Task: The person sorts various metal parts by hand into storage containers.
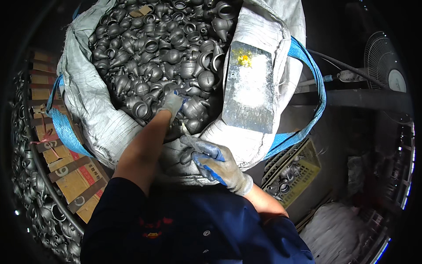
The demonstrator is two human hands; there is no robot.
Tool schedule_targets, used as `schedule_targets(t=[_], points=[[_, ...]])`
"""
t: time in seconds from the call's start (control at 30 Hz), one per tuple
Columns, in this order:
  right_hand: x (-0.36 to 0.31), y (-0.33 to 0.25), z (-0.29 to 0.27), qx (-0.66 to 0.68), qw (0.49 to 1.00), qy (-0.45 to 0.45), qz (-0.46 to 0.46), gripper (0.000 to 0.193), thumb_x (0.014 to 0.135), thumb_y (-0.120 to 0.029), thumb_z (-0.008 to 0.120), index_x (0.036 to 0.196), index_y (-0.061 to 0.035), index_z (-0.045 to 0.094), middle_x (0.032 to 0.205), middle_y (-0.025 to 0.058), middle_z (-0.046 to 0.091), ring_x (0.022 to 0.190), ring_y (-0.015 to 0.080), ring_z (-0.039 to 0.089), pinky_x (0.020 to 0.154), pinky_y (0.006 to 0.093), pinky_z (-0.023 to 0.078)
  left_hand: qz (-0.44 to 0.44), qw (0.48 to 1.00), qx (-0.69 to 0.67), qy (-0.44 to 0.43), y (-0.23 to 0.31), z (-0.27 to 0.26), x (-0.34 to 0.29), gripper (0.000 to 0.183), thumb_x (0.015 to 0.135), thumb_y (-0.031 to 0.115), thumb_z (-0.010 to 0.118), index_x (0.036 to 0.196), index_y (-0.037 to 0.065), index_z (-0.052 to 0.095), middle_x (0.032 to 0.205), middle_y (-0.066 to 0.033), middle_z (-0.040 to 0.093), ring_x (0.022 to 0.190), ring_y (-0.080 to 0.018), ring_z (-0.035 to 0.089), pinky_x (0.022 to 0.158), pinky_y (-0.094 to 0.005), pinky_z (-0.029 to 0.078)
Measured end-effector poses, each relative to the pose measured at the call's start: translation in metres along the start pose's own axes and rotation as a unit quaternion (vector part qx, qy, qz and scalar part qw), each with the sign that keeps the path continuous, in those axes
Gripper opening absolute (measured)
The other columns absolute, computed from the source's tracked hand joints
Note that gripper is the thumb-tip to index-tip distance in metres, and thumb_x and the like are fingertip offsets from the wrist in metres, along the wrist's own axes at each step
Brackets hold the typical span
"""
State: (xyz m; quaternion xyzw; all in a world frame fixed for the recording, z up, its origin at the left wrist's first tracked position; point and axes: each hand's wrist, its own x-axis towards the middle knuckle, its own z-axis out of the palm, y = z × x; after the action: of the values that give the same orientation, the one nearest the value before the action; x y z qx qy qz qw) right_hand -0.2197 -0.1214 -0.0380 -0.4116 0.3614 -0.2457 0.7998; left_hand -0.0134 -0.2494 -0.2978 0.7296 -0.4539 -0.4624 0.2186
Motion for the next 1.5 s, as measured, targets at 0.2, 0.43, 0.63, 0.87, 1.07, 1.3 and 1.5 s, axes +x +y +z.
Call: schedule_targets(t=[0.2, 0.43, 0.63, 0.87, 1.07, 1.3, 1.5], points=[[0.0, 0.016, -0.002, 0.092, 0.995, 0.029, -0.008, 0.042, 0.09, -0.007, 0.054, 0.13, 0.0025, 0.046, 0.068, -0.001, 0.053, 0.053, 0.0026, 0.044, 0.047, 0.0166, 0.036, 0.057, 0.982, 0.172, 0.043, 0.022, -0.052, -0.035, 0.027, 0.07, 0.02, 0.073, 0.094, 0.007, 0.068, 0.099, -0.0189, 0.065, 0.093, -0.032, 0.063, 0.082, -0.0389, 0.05], [0.002, 0.008, 0.012, 0.086, 0.992, 0.041, -0.084, 0.036, 0.089, -0.009, 0.055, 0.123, 0.0025, 0.053, 0.087, 0.0065, 0.065, 0.052, 0.0, 0.042, 0.046, 0.0144, 0.032, 0.123, 0.951, -0.278, 0.049, 0.092, -0.17, -0.138, 0.015, 0.081, -0.002, 0.061, 0.095, 0.002, 0.065, 0.09, -0.0073, 0.067, 0.078, -0.0145, 0.064, 0.07, -0.0259, 0.054], [0.01, -0.012, 0.034, 0.178, 0.98, 0.049, -0.069, 0.036, 0.092, -0.013, 0.053, 0.125, -0.0019, 0.048, 0.083, 0.0031, 0.063, 0.049, -0.0001, 0.042, 0.042, 0.0134, 0.03, 0.128, 0.86, -0.487, 0.08, 0.105, -0.19, -0.25, 0.019, 0.089, 0.01, 0.059, 0.105, -0.001, 0.06, 0.102, -0.011, 0.064, 0.089, -0.0185, 0.064, 0.074, -0.032, 0.058], [0.029, -0.027, 0.05, 0.113, 0.989, -0.003, -0.098, 0.018, 0.088, -0.013, 0.061, 0.103, -0.0041, 0.059, 0.074, -0.0016, 0.061, 0.047, -0.0008, 0.045, 0.039, 0.0133, 0.031, 0.132, 0.771, -0.619, 0.068, 0.083, -0.173, -0.302, 0.024, 0.091, 0.008, 0.055, 0.111, -0.005, 0.056, 0.104, -0.0172, 0.062, 0.087, -0.0252, 0.065, 0.073, -0.0385, 0.058], [0.027, -0.024, 0.057, 0.082, 0.992, -0.003, -0.092, 0.014, 0.088, -0.015, 0.061, 0.098, -0.0046, 0.06, 0.074, -0.001, 0.061, 0.044, -0.0006, 0.044, 0.036, 0.0141, 0.032, 0.184, 0.812, -0.54, 0.125, 0.072, -0.171, -0.318, 0.025, 0.091, 0.004, 0.055, 0.114, -0.003, 0.056, 0.108, -0.0124, 0.062, 0.096, -0.0189, 0.062, 0.081, -0.0314, 0.053], [0.028, -0.042, 0.049, -0.034, 0.988, 0.03, -0.15, 0.016, 0.087, -0.016, 0.062, 0.098, -0.0045, 0.065, 0.075, -0.0022, 0.062, 0.055, 0.0001, 0.052, 0.047, 0.013, 0.04, 0.229, 0.801, -0.552, 0.015, 0.064, -0.162, -0.316, 0.04, 0.083, -0.003, 0.059, 0.122, -0.005, 0.051, 0.1, -0.0074, 0.062, 0.091, -0.0119, 0.06, 0.084, -0.0236, 0.049], [0.011, -0.071, 0.074, -0.075, 0.982, -0.054, -0.164, 0.023, 0.084, -0.012, 0.061, 0.104, -0.0004, 0.061, 0.083, -0.0001, 0.062, 0.07, 0.0042, 0.055, 0.062, 0.0173, 0.044, 0.298, 0.879, -0.363, 0.079, 0.099, -0.184, -0.333, 0.028, 0.087, 0.002, 0.06, 0.114, -0.002, 0.058, 0.114, -0.011, 0.058, 0.097, -0.0143, 0.058, 0.081, -0.0257, 0.051]])
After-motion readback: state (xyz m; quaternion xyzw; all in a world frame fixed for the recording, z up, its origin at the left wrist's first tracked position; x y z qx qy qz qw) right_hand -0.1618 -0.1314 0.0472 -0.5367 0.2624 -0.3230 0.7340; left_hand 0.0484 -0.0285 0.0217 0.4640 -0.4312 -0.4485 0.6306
